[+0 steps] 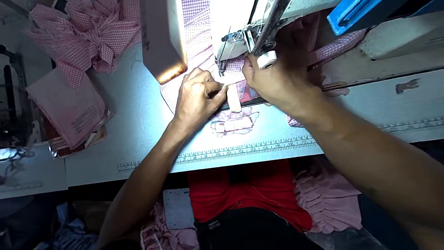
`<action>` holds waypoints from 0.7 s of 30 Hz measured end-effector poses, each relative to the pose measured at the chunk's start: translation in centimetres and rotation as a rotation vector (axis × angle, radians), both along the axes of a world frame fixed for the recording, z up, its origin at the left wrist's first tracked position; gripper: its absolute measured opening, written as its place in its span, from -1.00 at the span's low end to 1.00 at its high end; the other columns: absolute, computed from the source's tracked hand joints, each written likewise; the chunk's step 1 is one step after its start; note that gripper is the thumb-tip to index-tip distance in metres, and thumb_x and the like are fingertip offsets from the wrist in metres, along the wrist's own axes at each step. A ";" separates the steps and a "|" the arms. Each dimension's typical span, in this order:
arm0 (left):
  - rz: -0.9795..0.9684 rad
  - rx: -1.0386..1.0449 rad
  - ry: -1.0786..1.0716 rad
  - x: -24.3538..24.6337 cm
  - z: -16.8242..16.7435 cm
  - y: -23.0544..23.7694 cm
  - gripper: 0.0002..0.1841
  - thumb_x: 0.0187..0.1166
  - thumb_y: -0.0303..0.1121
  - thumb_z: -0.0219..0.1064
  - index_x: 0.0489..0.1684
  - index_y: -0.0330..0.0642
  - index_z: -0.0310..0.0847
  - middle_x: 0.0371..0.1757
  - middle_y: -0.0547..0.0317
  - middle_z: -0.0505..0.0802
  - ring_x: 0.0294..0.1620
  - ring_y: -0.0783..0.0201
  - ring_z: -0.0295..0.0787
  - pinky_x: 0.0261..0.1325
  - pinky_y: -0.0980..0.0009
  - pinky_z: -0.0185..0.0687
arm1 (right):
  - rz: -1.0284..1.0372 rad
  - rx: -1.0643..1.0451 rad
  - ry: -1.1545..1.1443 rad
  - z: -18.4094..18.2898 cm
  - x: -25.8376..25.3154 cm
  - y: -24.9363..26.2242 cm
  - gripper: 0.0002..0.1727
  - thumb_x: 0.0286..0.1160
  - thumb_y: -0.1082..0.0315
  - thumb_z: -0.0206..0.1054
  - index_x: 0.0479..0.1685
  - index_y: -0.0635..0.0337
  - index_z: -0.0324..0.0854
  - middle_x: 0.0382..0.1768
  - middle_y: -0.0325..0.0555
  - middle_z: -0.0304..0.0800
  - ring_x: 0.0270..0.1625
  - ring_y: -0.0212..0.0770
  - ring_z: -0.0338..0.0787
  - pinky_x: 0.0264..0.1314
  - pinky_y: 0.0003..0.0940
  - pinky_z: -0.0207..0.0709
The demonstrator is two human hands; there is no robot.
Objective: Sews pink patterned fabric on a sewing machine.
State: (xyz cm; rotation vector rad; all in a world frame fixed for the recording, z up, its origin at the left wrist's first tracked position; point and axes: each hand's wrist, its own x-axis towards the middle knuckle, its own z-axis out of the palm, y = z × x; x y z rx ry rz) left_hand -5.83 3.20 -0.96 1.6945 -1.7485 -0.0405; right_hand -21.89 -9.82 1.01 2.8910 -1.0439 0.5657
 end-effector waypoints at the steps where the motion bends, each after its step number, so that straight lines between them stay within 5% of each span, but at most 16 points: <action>1: 0.003 0.007 0.014 -0.2 0.1 0.1 -0.81 0.54 -0.26 0.45 -0.42 -0.07 0.94 -0.43 0.19 0.83 -0.11 0.21 0.71 0.07 0.27 0.47 | -0.003 0.009 -0.001 0.2 0.0 -0.1 -0.64 0.70 0.27 0.09 0.10 0.30 0.72 0.26 0.33 0.71 0.37 0.35 0.67 0.29 0.31 0.44; 7: -0.040 0.032 -0.077 -0.2 0.0 0.2 -0.75 0.61 -0.23 0.37 -0.42 -0.08 0.91 -0.34 0.16 0.79 -0.06 0.16 0.70 0.11 0.19 0.47 | -0.018 0.061 -0.033 1.0 0.2 -0.2 -0.63 0.65 0.25 0.17 0.22 0.28 0.70 0.29 0.30 0.71 0.38 0.32 0.67 0.42 0.29 0.36; 21: -0.104 -0.005 -0.211 1.2 -0.3 -0.6 -0.74 0.66 -0.24 0.29 -0.22 -0.12 0.92 -0.18 0.07 0.85 0.08 0.05 0.73 0.16 0.14 0.52 | -0.017 -0.022 -0.085 0.3 0.4 -0.9 -0.67 0.56 0.25 0.25 0.14 0.20 0.75 0.15 0.23 0.80 0.31 0.24 0.74 0.38 0.19 0.43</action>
